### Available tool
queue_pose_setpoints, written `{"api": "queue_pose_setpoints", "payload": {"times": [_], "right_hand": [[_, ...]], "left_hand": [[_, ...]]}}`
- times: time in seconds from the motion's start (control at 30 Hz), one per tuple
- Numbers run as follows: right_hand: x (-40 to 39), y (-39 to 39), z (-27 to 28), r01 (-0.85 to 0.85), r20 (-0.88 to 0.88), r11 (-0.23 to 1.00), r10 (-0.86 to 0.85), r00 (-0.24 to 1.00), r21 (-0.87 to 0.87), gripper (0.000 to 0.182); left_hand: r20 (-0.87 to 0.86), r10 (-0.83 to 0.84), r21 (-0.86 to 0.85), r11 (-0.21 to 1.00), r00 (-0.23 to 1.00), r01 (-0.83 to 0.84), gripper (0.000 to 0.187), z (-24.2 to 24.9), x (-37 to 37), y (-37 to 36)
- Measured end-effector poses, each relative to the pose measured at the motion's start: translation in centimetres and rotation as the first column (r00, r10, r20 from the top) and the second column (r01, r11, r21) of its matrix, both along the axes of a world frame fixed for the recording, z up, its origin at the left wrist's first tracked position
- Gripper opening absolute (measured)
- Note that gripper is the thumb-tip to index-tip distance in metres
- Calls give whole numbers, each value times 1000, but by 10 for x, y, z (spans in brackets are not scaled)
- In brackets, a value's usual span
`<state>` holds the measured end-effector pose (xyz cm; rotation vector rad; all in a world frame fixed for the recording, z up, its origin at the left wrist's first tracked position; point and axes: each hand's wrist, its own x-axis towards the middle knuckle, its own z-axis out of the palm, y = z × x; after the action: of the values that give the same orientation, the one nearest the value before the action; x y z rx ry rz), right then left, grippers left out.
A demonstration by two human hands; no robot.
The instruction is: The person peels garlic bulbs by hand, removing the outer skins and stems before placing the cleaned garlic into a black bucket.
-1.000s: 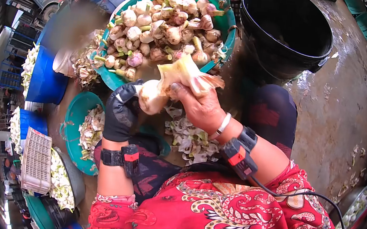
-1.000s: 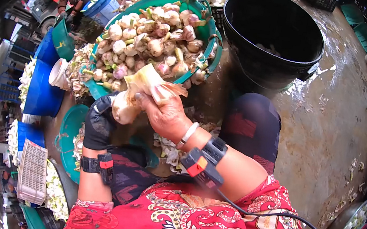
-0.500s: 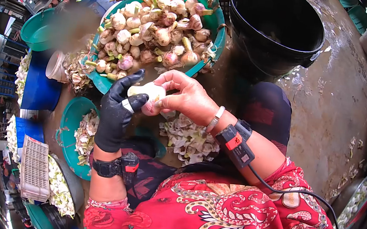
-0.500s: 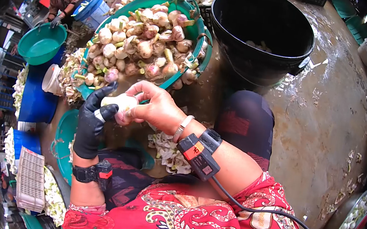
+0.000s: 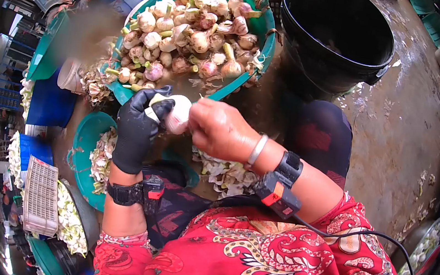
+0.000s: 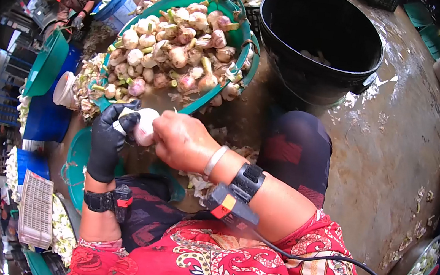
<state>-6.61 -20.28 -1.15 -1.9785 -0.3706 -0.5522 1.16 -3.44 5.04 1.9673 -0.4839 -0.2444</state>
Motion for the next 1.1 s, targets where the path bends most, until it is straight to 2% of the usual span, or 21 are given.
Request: {"api": "queue_pose_setpoints", "payload": {"times": [0.03,0.07,0.13,0.2,0.27,0.33,0.37,0.47,0.5,0.53,0.6,0.67,0.73,0.8,0.83,0.87,0.93,0.97,1.0,1.07,1.1], "right_hand": [[-7,3,1,-67,-23,996,66,998,-64,14],[-14,8,-8,-121,-144,978,96,985,-170,13],[-10,3,-22,-137,-357,951,31,934,-277,12],[-1,-7,-21,-63,-422,931,-101,901,-359,10],[-3,-12,-15,-76,-472,933,-107,875,-352,8],[-7,-14,-13,-18,-559,947,-173,811,-320,7],[-1,-17,-15,43,-519,954,-199,831,-297,5],[5,-27,-8,-31,-507,990,97,857,137,9],[5,-26,2,-36,-642,923,295,707,384,9],[3,-23,7,-6,-596,753,526,606,658,12],[2,-10,11,109,-424,491,596,682,865,27],[7,-4,1,157,-274,238,614,741,959,37],[10,-4,-5,187,-287,233,540,791,954,29],[16,-9,-11,69,-240,341,491,838,937,17],[13,-10,-1,51,-170,227,544,821,973,8],[7,-13,8,49,-169,229,540,825,972,8],[-3,-20,18,-199,92,31,810,579,979,8],[-4,-22,17,-217,-61,202,850,523,955,9],[-2,-21,10,-195,-300,448,806,510,873,9],[-1,-5,-14,-206,-511,881,423,748,427,12],[-2,-1,-17,-244,-502,910,391,772,335,14]], "left_hand": [[-133,89,-120,987,987,-105,25,-2,5,7],[-235,49,-251,962,971,-109,29,-3,11,15],[-242,27,-435,890,970,-133,32,-4,13,20],[-301,7,-507,846,954,-166,35,-17,17,25],[-365,-24,-574,792,931,-205,39,-29,18,32],[-609,-266,-718,585,747,-377,46,-32,25,46],[-590,-315,-753,546,743,-367,52,-36,29,54],[-618,-418,-769,496,666,-402,51,-44,31,65],[-622,-421,-766,500,660,-403,51,-46,27,63],[-615,-435,-771,507,658,-386,51,-45,21,56],[-611,-456,-774,516,647,-367,51,-45,9,43],[-626,-435,-752,557,647,-353,51,-47,0,30],[-637,-384,-719,609,668,-335,53,-46,-6,24],[-628,-372,-707,640,684,-301,44,-42,-10,22],[-626,-375,-708,641,684,-297,44,-45,-7,26],[-587,-362,-708,663,724,-243,44,-51,1,32],[-539,-358,-707,685,762,-178,43,-48,22,40],[-558,-311,-705,667,770,-241,47,-42,36,40],[-580,-261,-698,648,772,-305,50,-39,48,36],[-491,-308,-738,643,815,-202,44,13,54,-9],[-439,-489,-788,613,753,-61,41,41,55,-29]]}}
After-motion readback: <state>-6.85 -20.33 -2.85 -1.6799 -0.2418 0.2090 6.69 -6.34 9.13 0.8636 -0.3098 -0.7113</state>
